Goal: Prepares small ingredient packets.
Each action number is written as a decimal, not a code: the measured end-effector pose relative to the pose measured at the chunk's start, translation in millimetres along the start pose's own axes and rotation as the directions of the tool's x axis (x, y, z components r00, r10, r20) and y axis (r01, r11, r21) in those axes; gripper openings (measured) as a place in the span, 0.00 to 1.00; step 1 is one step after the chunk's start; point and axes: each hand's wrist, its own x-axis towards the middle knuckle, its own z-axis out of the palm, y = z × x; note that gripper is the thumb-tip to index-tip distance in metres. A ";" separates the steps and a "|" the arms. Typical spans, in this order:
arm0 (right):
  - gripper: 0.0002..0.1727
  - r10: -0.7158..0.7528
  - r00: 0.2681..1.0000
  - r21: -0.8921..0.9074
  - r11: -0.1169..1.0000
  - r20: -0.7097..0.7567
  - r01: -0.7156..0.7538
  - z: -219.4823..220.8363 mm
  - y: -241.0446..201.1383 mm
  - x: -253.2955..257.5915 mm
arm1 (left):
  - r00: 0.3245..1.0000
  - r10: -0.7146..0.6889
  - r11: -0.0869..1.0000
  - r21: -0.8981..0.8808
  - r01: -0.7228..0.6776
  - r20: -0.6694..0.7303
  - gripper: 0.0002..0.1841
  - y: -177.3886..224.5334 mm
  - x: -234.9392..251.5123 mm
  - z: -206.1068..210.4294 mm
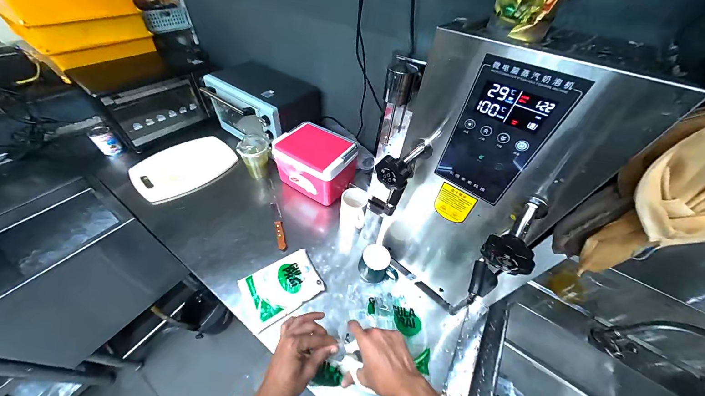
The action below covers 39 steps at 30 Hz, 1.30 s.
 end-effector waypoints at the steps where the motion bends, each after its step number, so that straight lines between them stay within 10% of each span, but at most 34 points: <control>1: 0.33 -0.009 1.000 0.001 1.000 0.014 0.009 0.3 -2.1 2.3 | 0.999 -0.025 0.999 -0.040 0.024 -0.036 0.07 -0.6 -0.9 2.2; 5: 0.37 -0.017 0.998 0.088 0.996 0.056 0.013 -3.7 19.7 3.4 | 0.940 -0.234 0.891 -0.442 0.105 -0.248 0.05 3.5 0.0 3.1; 9: 0.35 0.027 0.999 0.342 0.939 0.032 -0.036 -0.6 73.7 7.9 | 0.728 -0.637 0.537 -0.824 0.182 -0.254 0.07 20.0 0.7 -11.3; 16: 0.41 0.215 0.977 0.349 0.916 -0.017 -0.195 34.4 30.2 40.9 | 0.630 -0.765 0.300 -0.941 0.159 -0.137 0.07 24.9 -3.3 -16.5; 23: 0.61 -0.006 0.961 0.760 0.611 -0.276 0.222 129.9 8.3 6.0 | 0.528 -0.845 0.005 -0.986 0.164 0.084 0.12 16.7 -3.7 -19.7; 28: 0.39 0.063 0.881 0.851 0.297 -0.470 0.433 130.9 11.8 -27.7 | 0.639 -0.679 -0.211 -0.929 0.302 0.362 0.15 78.5 7.4 -21.1; 32: 0.38 0.259 0.901 0.885 0.407 -0.348 0.225 63.8 13.8 -129.0 | 0.796 -0.262 -0.412 -0.810 0.418 0.545 0.11 152.5 35.8 -14.8; 36: 0.36 0.280 0.816 0.791 0.529 -0.505 0.308 35.0 65.0 -236.5 | 0.772 0.067 -0.513 -0.642 0.570 0.632 0.07 248.6 60.1 27.6; 39: 0.31 0.469 0.666 0.814 0.372 -0.580 0.446 40.1 112.9 -319.6 | 0.731 0.230 -0.497 -0.569 0.655 0.642 0.10 331.9 75.2 98.0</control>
